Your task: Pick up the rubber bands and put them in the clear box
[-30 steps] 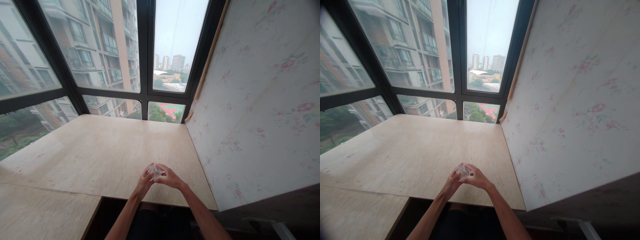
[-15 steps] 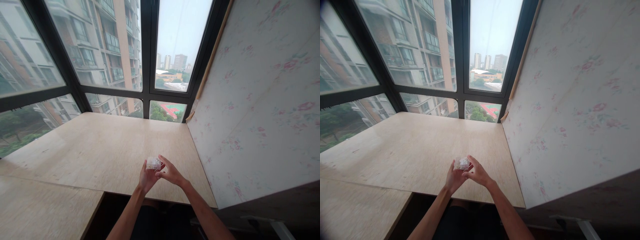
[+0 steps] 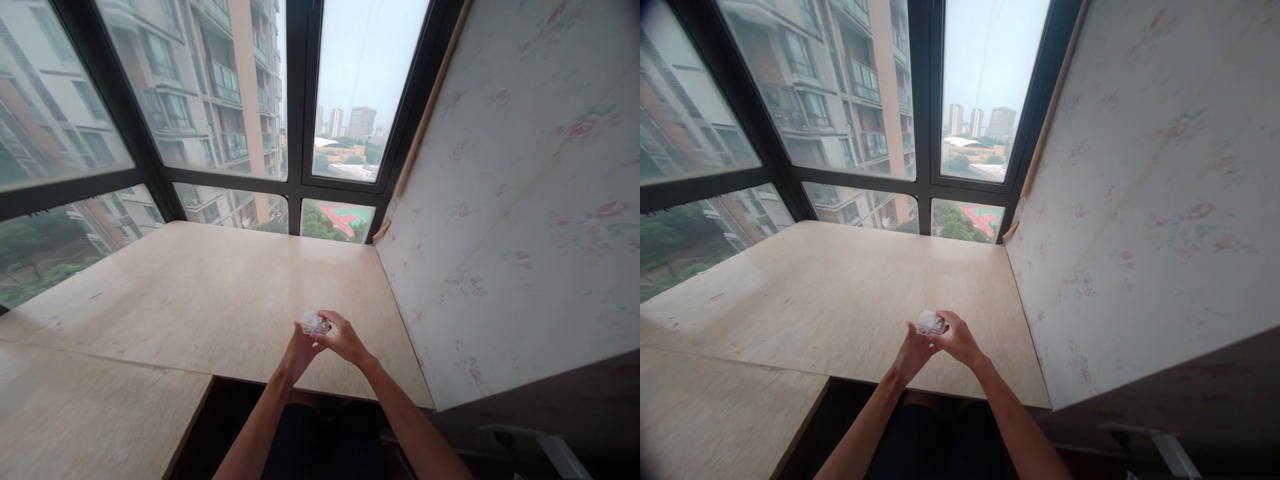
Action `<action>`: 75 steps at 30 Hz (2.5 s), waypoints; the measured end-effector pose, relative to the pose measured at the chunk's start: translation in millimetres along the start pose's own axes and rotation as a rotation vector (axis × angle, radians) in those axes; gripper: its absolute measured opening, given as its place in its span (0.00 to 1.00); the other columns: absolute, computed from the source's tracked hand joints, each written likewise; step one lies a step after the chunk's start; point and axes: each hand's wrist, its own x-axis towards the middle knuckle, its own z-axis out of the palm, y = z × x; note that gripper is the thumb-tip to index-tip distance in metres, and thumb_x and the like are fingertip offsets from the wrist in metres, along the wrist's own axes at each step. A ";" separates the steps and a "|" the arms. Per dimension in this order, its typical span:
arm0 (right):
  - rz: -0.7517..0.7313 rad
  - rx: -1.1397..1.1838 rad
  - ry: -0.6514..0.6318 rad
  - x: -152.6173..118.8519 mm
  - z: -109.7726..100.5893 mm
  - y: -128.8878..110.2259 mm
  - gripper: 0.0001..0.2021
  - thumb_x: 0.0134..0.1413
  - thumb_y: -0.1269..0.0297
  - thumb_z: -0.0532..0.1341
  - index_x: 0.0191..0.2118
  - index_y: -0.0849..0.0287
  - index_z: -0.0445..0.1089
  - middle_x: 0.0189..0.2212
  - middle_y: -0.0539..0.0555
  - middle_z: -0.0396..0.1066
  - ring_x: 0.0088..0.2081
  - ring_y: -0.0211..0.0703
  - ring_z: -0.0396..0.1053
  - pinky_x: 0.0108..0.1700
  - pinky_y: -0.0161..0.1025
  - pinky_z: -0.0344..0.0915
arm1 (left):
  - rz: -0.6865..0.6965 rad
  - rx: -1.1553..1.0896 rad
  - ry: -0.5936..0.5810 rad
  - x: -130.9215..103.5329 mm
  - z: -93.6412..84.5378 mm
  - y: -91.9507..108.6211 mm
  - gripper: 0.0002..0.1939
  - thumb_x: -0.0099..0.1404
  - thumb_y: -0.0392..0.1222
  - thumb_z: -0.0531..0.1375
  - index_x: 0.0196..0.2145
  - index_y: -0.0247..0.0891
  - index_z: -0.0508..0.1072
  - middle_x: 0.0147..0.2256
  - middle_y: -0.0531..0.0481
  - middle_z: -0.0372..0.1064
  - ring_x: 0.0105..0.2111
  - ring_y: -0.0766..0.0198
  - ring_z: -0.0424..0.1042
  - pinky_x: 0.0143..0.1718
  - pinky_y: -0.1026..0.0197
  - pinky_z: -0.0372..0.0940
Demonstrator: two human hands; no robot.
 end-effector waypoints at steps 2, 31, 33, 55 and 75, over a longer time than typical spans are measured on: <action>0.006 0.028 0.020 -1.8 1.9 0.3 0.27 0.46 0.57 0.67 0.53 0.58 0.67 0.52 0.57 0.66 0.52 0.48 0.65 0.56 0.47 0.61 | 0.070 0.027 0.067 -0.4 -0.8 -2.5 0.35 0.56 0.63 0.61 0.54 0.37 0.67 0.52 0.38 0.64 0.52 0.49 0.64 0.50 0.51 0.60; -0.312 -0.219 -0.388 14.7 0.1 -23.4 0.19 0.53 0.56 0.63 0.48 0.61 0.74 0.49 0.61 0.70 0.54 0.51 0.66 0.55 0.43 0.63 | 0.071 0.192 0.131 -34.3 -39.4 13.4 0.35 0.53 0.39 0.68 0.58 0.39 0.65 0.54 0.40 0.63 0.51 0.49 0.66 0.49 0.50 0.65; -0.315 -0.201 -0.420 19.3 2.9 -26.5 0.17 0.53 0.57 0.63 0.46 0.60 0.75 0.48 0.60 0.71 0.54 0.52 0.66 0.55 0.43 0.63 | 0.077 0.188 0.128 -36.9 -42.6 15.9 0.34 0.53 0.39 0.68 0.58 0.39 0.66 0.55 0.40 0.63 0.52 0.49 0.65 0.50 0.50 0.65; 0.275 0.388 -0.156 16.0 25.8 22.1 0.26 0.46 0.53 0.67 0.50 0.61 0.70 0.49 0.60 0.70 0.52 0.50 0.67 0.56 0.49 0.62 | 0.139 -0.435 0.260 -54.6 -76.7 49.4 0.21 0.66 0.53 0.55 0.47 0.34 0.70 0.44 0.40 0.71 0.53 0.49 0.65 0.55 0.39 0.56; 0.692 0.520 0.435 -90.9 -49.3 136.2 0.32 0.34 0.50 0.71 0.45 0.65 0.70 0.49 0.62 0.70 0.51 0.53 0.68 0.45 0.39 0.70 | 0.091 1.282 1.008 28.7 -162.5 186.1 0.29 0.45 0.51 0.69 0.43 0.37 0.71 0.50 0.34 0.65 0.56 0.39 0.56 0.55 0.44 0.46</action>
